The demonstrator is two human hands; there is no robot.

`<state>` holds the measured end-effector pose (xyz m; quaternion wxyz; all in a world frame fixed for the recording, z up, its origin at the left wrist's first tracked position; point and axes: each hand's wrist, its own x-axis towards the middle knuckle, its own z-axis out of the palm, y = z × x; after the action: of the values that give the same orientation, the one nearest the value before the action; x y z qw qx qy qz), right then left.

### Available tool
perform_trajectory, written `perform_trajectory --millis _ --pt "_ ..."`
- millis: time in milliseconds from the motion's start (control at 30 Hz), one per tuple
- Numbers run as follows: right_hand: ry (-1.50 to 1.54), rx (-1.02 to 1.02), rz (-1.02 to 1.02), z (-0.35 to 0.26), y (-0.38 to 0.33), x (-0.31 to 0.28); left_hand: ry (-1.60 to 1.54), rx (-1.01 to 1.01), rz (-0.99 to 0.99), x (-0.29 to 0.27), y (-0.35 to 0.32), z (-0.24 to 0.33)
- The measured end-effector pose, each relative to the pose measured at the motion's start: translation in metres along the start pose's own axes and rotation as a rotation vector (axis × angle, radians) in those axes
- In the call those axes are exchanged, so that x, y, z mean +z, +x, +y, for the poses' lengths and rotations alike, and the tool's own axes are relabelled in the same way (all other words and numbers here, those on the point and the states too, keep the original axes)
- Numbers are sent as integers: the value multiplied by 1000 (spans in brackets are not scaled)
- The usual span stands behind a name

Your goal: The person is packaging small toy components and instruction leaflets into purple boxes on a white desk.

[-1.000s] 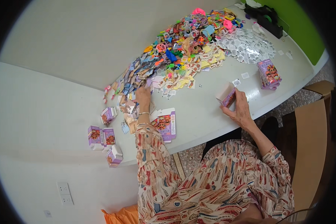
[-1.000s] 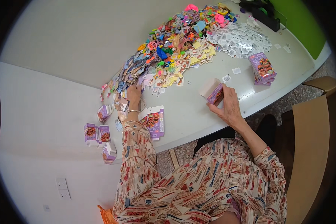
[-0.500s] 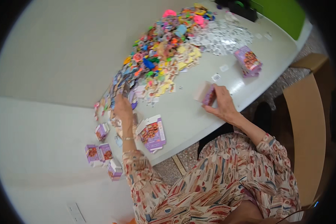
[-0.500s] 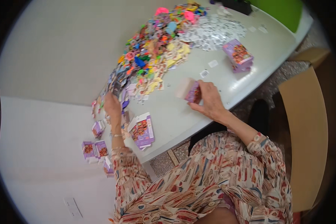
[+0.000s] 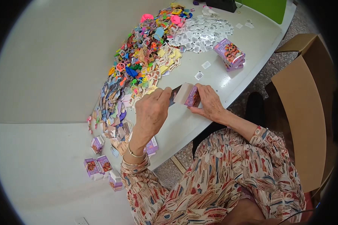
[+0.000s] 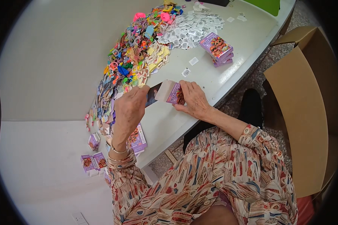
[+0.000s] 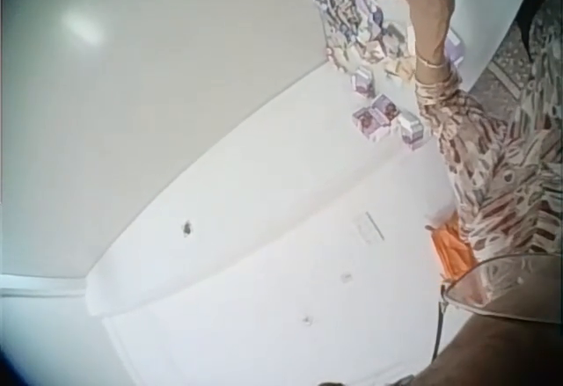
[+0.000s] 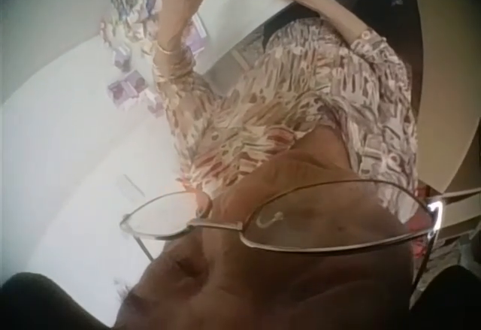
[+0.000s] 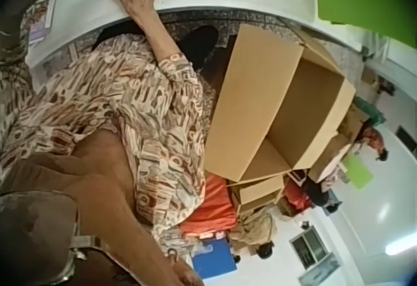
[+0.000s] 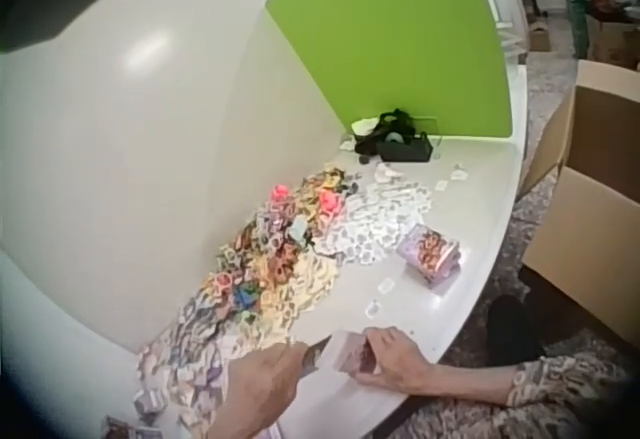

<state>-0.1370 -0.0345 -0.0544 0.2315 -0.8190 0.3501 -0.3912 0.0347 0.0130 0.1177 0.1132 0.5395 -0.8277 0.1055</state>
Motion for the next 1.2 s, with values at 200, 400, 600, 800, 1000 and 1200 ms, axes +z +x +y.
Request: perform_trajectory --millis 200,400,600,800,1000,1200 --pt "-12 27 -31 2 0 -2 -160 -65 187 -26 12 -6" --pt "-16 25 -23 1 2 -2 83 17 12 -11 15 2" --pt "-19 13 6 0 1 -2 61 107 -108 10 35 9" --pt "29 -10 35 -2 2 4 -70 52 -48 44 36 24" --pt "-3 -46 49 5 2 5 -101 -11 155 83 5 34" --pt "-74 -15 35 0 2 6 -204 -138 407 68 -17 5"
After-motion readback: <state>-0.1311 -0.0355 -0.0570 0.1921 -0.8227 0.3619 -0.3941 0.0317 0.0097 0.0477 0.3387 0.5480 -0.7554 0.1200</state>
